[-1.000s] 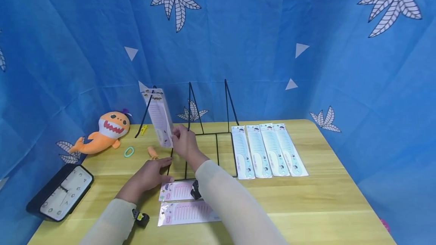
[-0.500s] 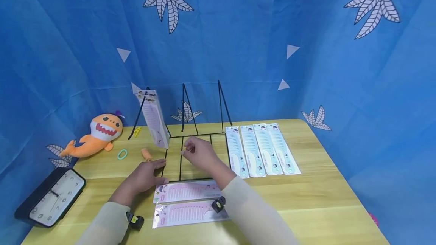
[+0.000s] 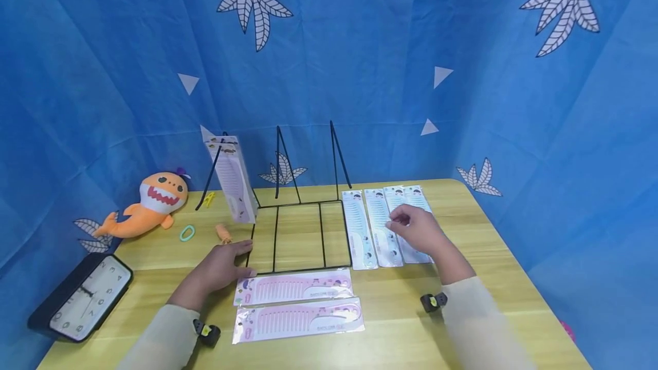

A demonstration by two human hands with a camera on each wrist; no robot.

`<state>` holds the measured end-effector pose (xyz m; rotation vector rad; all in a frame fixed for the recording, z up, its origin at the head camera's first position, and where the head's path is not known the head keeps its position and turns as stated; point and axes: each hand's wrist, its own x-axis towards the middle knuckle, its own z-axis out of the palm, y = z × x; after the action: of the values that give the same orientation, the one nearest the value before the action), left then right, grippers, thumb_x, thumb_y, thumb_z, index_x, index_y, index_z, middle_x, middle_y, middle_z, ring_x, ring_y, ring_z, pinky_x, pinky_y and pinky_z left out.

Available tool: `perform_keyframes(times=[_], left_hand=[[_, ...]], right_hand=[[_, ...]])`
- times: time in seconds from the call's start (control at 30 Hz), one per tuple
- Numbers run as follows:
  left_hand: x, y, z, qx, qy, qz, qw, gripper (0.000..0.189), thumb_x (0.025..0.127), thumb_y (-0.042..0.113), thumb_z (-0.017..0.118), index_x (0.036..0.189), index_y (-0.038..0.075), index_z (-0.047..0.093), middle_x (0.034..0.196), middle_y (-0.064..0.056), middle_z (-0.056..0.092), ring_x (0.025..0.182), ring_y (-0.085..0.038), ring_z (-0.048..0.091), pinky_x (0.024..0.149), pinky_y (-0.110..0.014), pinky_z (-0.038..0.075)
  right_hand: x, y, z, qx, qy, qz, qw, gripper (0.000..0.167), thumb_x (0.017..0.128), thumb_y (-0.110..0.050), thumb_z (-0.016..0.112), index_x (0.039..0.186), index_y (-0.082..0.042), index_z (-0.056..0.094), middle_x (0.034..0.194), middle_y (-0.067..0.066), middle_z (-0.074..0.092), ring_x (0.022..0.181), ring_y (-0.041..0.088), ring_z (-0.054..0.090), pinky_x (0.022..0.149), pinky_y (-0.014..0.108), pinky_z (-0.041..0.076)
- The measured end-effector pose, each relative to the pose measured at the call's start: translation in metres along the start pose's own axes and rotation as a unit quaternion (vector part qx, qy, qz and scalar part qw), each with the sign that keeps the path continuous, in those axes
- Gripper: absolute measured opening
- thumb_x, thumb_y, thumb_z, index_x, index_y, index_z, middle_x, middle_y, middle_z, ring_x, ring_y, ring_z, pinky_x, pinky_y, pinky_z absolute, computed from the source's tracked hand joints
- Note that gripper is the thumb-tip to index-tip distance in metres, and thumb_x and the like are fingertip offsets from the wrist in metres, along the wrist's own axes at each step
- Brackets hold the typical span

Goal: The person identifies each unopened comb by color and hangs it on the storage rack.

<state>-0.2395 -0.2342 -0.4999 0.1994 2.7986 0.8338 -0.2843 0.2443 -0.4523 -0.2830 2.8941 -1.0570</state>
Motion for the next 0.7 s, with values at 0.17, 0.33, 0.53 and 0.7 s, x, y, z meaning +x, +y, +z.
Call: perform_keyframes(times=[0.17,0.33,0.53,0.7], left_hand=[[0.0,0.0,0.0,0.0,0.0,-0.006,1.0,0.071,0.095,0.023,0.087,0.156,0.002,0.057,0.172,-0.012,0.046,0.163,-0.041,0.035,0.133,-0.06,0.032],[-0.001,0.0,-0.001,0.0,-0.002,-0.006,1.0,0.071,0.096,0.023,0.086,0.157,0.003,0.057,0.172,-0.012,0.045,0.162,-0.042,0.035,0.132,-0.062,0.032],[-0.002,0.001,0.001,-0.005,0.002,-0.001,1.0,0.071,0.095,0.021,0.086,0.157,0.002,0.057,0.171,-0.015,0.046,0.161,-0.043,0.037,0.131,-0.062,0.034],[-0.002,0.001,0.001,-0.008,0.001,-0.008,0.9999,0.072,0.095,0.022,0.086,0.158,0.003,0.056,0.172,-0.012,0.045,0.162,-0.042,0.035,0.132,-0.061,0.033]], right_hand=[[-0.007,0.049,-0.017,-0.043,0.036,0.132,0.9896,0.043,0.106,-0.027,0.069,0.133,0.005,0.063,0.138,0.033,0.065,0.123,0.048,0.063,0.101,0.061,0.057],[-0.004,0.073,-0.019,-0.067,0.036,0.189,0.979,0.055,0.106,-0.027,0.068,0.142,0.012,0.055,0.139,0.037,0.06,0.122,0.051,0.06,0.103,0.063,0.054],[-0.005,0.084,-0.018,-0.102,0.007,0.215,0.9712,0.055,0.102,-0.024,0.072,0.136,0.016,0.053,0.123,0.036,0.063,0.104,0.044,0.06,0.09,0.056,0.056],[-0.007,0.093,-0.024,-0.081,-0.006,0.242,0.9668,0.053,0.102,-0.023,0.072,0.13,0.017,0.052,0.114,0.034,0.063,0.099,0.041,0.06,0.083,0.049,0.055]])
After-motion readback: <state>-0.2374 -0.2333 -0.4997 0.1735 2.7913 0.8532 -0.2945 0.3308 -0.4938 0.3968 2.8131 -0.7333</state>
